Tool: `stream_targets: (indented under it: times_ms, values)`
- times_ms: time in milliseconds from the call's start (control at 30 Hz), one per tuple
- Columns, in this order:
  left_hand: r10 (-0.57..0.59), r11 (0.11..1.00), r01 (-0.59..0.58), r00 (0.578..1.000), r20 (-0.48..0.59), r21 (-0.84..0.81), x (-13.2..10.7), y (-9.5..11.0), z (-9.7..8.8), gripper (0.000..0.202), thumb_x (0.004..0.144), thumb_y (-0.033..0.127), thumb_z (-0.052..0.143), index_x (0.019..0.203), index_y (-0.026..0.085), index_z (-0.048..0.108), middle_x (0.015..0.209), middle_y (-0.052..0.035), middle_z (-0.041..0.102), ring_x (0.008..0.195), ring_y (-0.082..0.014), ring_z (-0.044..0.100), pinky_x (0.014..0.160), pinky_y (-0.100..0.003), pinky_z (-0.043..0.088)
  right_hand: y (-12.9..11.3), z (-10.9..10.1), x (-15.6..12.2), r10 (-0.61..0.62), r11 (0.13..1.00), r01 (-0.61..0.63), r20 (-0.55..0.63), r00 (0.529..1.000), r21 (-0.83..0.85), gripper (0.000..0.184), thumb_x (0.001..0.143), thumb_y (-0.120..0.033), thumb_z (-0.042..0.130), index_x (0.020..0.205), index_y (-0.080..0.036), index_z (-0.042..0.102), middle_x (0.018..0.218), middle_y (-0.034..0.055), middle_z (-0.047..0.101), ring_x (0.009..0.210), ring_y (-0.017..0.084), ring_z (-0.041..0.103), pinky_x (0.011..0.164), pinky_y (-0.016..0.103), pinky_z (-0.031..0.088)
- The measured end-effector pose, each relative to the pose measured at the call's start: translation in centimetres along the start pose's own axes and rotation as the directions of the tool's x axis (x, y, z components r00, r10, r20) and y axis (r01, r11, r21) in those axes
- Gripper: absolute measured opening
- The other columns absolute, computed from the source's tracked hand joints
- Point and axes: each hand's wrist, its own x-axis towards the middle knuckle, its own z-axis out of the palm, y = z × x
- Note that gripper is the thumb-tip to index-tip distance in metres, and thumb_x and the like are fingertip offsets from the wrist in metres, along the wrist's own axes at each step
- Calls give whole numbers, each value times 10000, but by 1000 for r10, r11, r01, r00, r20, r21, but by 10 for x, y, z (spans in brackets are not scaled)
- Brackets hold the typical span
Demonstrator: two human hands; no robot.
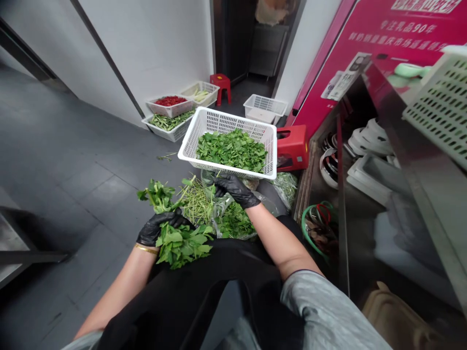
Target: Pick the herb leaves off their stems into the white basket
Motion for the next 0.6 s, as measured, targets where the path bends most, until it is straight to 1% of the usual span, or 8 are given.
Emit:
stream_targets:
  times_ms: [100, 167, 200, 267, 333, 433, 533, 600]
  values:
    - [130, 989, -136, 987, -89, -57, 3, 4, -4, 83, 688, 170, 759, 738, 126, 710, 667, -44, 681, 663, -169, 662, 712, -311, 570, 6, 4, 2, -6, 993, 23, -139, 990, 118, 417, 690, -556, 768, 744, -151, 683, 595, 4, 656, 466, 119, 606, 469, 233, 489]
    - [184, 982, -190, 971, -155, -19, 8, 3, 0, 173, 697, 148, 760, 866, 116, 750, 905, -98, 765, 856, -222, 720, 816, -337, 577, 9, 13, 2, 23, 988, -4, -116, 993, 157, 410, 689, -541, 778, 740, -147, 682, 621, 19, 673, 475, 125, 612, 477, 244, 504]
    - [173, 985, -173, 972, -158, 12, 11, 2, 4, 224, 710, 143, 758, 932, 108, 759, 1022, -124, 767, 957, -255, 720, 875, -362, 569, 11, 19, 1, 36, 986, -22, -84, 996, 164, 415, 685, -542, 785, 746, -143, 688, 629, 26, 680, 482, 128, 618, 485, 247, 511]
    - [94, 995, -89, 990, -103, 52, 15, -4, 15, 270, 738, 153, 763, 1001, 93, 763, 1115, -154, 752, 1066, -303, 699, 964, -413, 539, 13, 34, -1, 47, 988, -44, -16, 999, 150, 434, 685, -554, 788, 785, -139, 712, 643, 33, 692, 515, 132, 640, 517, 245, 526]
    - [68, 997, -66, 994, -83, 28, 19, -12, 27, 265, 707, 159, 798, 965, 103, 773, 1048, -140, 771, 1046, -323, 709, 988, -449, 530, 14, 50, -3, 48, 992, -50, 21, 999, 113, 472, 674, -591, 783, 815, -143, 727, 627, 24, 689, 530, 132, 649, 533, 240, 529]
    - [85, 996, -84, 993, -84, 10, 19, -20, 40, 273, 650, 135, 840, 914, 116, 776, 989, -116, 783, 996, -321, 726, 981, -462, 541, 17, 63, -2, 33, 999, -33, 10, 999, 40, 490, 633, -618, 794, 728, -145, 708, 575, 0, 650, 490, 108, 607, 511, 230, 502]
    - [113, 993, -110, 987, -114, 30, 17, -21, 41, 269, 624, 111, 853, 881, 125, 774, 937, -96, 789, 913, -290, 745, 927, -428, 573, 16, 53, 4, 29, 1000, -29, 10, 1000, 0, 480, 596, -599, 817, 689, -143, 699, 580, 0, 645, 476, 93, 576, 489, 222, 471]
    - [113, 993, -107, 982, -151, 45, 15, -20, 37, 223, 624, 118, 856, 831, 119, 772, 850, -89, 786, 809, -263, 751, 852, -392, 598, 11, 36, 7, 2, 999, 0, -56, 998, 32, 482, 619, -602, 794, 744, -143, 720, 613, 10, 667, 486, 92, 578, 490, 221, 468]
